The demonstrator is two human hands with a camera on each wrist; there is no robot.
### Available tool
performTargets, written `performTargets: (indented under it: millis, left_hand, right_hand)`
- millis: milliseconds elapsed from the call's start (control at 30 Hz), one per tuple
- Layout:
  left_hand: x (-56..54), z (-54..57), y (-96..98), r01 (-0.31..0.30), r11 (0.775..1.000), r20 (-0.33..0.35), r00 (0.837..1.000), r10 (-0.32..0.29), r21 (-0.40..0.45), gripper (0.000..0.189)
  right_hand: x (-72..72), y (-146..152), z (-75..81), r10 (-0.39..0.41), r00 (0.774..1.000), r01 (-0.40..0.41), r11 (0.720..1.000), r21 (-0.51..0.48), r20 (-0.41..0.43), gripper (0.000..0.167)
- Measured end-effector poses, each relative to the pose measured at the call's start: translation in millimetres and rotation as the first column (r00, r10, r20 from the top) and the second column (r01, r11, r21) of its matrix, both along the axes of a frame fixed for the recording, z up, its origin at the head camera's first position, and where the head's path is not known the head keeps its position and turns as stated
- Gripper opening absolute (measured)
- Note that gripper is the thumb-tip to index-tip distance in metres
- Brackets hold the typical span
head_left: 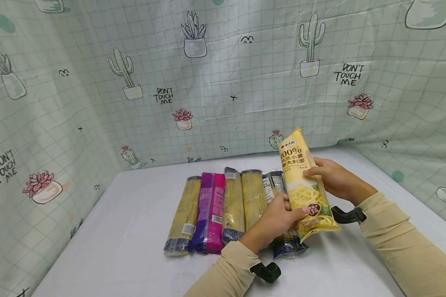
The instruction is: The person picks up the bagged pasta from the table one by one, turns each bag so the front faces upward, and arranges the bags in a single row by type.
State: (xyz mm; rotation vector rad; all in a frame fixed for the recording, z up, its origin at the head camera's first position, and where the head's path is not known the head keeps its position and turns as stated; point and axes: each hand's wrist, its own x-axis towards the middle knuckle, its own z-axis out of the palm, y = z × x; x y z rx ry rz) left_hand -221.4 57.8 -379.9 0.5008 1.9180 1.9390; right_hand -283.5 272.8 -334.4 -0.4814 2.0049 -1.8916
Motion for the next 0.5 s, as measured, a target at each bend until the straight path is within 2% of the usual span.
performTargets:
  millis: [300, 500]
  left_hand:
    - [2.6, -2.7, 1.9, -0.021, 0.998, -0.025, 0.999, 0.02, -0.059, 0.031]
    - [2.9, -4.7, 5.3, -0.041, 0.997, -0.02, 0.999, 0.039, -0.068, 0.032]
  right_hand:
    - [-2.2, 2.9, -3.8, -0.007, 1.0, 0.009, 0.994, 0.105, -0.017, 0.061]
    - [0.5, 5.9, -6.2, -0.068, 0.996, 0.077, 0.979, 0.191, -0.051, 0.065]
